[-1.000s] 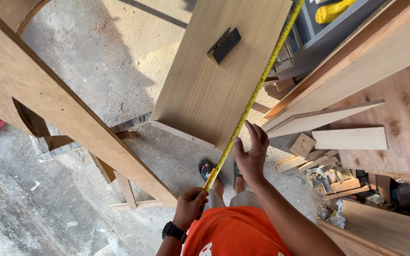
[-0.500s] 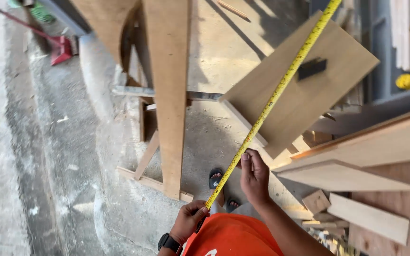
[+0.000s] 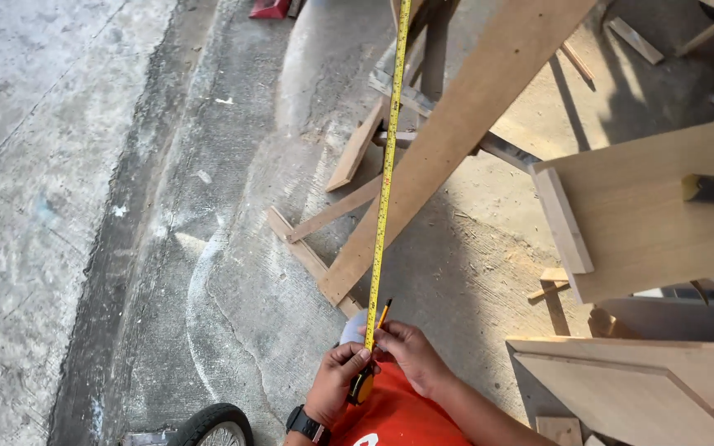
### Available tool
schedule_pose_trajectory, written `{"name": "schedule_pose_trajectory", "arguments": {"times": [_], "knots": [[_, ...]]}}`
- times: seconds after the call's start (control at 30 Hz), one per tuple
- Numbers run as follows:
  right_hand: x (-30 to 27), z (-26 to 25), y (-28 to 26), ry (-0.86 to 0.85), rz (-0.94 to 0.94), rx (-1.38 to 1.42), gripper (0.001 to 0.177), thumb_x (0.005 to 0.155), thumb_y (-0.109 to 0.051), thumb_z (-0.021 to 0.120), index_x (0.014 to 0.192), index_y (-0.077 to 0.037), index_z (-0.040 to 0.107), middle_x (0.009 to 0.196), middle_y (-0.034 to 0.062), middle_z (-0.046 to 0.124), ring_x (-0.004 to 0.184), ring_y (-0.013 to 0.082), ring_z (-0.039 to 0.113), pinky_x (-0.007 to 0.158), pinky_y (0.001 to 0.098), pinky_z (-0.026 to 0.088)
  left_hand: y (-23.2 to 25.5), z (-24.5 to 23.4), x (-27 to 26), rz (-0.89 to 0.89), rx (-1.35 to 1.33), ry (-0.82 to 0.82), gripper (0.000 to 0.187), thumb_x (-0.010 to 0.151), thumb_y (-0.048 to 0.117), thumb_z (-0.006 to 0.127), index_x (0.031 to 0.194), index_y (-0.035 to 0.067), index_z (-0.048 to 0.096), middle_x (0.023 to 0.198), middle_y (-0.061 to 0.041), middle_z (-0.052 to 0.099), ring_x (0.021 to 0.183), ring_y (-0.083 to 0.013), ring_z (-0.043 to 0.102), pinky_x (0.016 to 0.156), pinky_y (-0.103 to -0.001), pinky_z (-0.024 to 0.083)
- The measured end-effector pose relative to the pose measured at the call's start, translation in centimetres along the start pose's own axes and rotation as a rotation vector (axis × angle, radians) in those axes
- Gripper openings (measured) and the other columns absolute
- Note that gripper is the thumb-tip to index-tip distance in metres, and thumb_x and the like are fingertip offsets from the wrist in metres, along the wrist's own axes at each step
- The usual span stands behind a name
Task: The person is using a tape measure to determine lengths on several pieces of wood and marking them with a pencil for future cuts.
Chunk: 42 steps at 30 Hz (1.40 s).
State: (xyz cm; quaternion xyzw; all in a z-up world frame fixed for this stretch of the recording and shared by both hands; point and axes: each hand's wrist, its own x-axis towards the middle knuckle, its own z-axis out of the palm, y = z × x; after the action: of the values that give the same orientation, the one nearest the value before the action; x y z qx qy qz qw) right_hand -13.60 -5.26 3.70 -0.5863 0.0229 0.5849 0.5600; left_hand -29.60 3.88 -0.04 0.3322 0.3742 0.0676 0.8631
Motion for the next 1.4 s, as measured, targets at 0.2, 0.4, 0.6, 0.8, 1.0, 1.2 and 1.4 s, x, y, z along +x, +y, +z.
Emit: {"name": "schedule_pose_trajectory", "arguments": {"times": [0.2, 0.4, 0.6, 0.8, 1.0, 1.2, 1.4], "knots": [[4.2, 4.5, -0.6, -0.036, 0.008, -0.200, 0.031, 0.102, -0.024, 0.072, 0.119, -0.004, 0.088, 0.114, 0.0090, 0.089, 0.097, 0.0250, 0.083, 0.089, 0.0345, 0.068, 2.9, -4.1, 0.0, -0.035, -0.072, 0.112, 0.017, 0.100, 0.012, 0.076, 0.096, -0.004, 0.079, 0.087, -0.028, 0.083, 0.079, -0.0282, 0.078, 0.074, -0.034, 0.060], [16.5, 13.6, -2.7, 0.047, -0.114, -0.198, 0.027, 0.107, -0.031, 0.066, 0.113, -0.011, 0.082, 0.087, 0.0060, 0.078, 0.088, 0.0176, 0.073, 0.078, 0.0371, 0.057, 11.0, -14.9, 3.1, 0.026, 0.012, 0.208, 0.021, 0.097, 0.016, 0.076, 0.086, 0.000, 0.082, 0.121, -0.025, 0.088, 0.091, -0.0267, 0.084, 0.083, -0.034, 0.059], [29.1, 23.7, -6.7, 0.133, -0.224, 0.150, 0.033, 0.112, -0.027, 0.059, 0.121, 0.001, 0.072, 0.059, 0.0056, 0.051, 0.065, 0.0186, 0.053, 0.072, 0.0347, 0.048, 17.9, -30.2, 5.9, -0.008, 0.000, 0.320, 0.018, 0.096, 0.002, 0.076, 0.093, -0.015, 0.080, 0.092, -0.035, 0.087, 0.075, -0.0376, 0.080, 0.076, -0.042, 0.065], [34.7, 26.8, -13.5, 0.307, -0.330, 0.319, 0.016, 0.115, -0.014, 0.052, 0.122, -0.009, 0.065, 0.094, 0.0133, 0.071, 0.086, 0.0249, 0.075, 0.065, 0.0338, 0.059, 27.2, -38.0, 8.2, -0.061, 0.217, 0.387, 0.016, 0.097, 0.004, 0.077, 0.093, -0.011, 0.080, 0.095, -0.030, 0.091, 0.073, -0.0356, 0.079, 0.072, -0.043, 0.064], [36.4, 24.9, -19.0, 0.542, -0.494, 0.230, 0.015, 0.109, -0.006, 0.057, 0.108, -0.010, 0.072, 0.086, 0.0013, 0.062, 0.067, 0.0085, 0.049, 0.056, 0.0226, 0.040, 37.4, -31.2, 9.8, -0.054, 0.282, 0.344, 0.028, 0.102, 0.014, 0.073, 0.098, -0.011, 0.086, 0.076, -0.030, 0.080, 0.033, -0.0176, 0.040, 0.028, -0.031, 0.021], [39.9, 24.3, -21.3, 0.569, -0.523, 0.183, 0.033, 0.117, -0.035, 0.054, 0.105, -0.009, 0.069, 0.055, -0.0031, 0.038, 0.050, 0.0105, 0.041, 0.047, 0.0273, 0.031, 41.0, -30.7, 14.8, -0.038, 0.398, 0.203, 0.028, 0.104, 0.013, 0.071, 0.094, -0.008, 0.087, 0.075, -0.022, 0.084, 0.043, -0.0149, 0.052, 0.041, -0.028, 0.036], [46.2, 22.5, -29.3, 0.725, -0.644, 0.080, 0.024, 0.117, -0.018, 0.051, 0.130, -0.008, 0.069, 0.105, 0.0061, 0.076, 0.079, 0.0119, 0.066, 0.060, 0.0238, 0.046, 43.4, -33.8, 26.9, -0.061, 0.403, 0.188, 0.018, 0.099, 0.012, 0.077, 0.090, -0.002, 0.081, 0.092, -0.021, 0.093, 0.072, -0.0246, 0.081, 0.057, -0.031, 0.057]]}}
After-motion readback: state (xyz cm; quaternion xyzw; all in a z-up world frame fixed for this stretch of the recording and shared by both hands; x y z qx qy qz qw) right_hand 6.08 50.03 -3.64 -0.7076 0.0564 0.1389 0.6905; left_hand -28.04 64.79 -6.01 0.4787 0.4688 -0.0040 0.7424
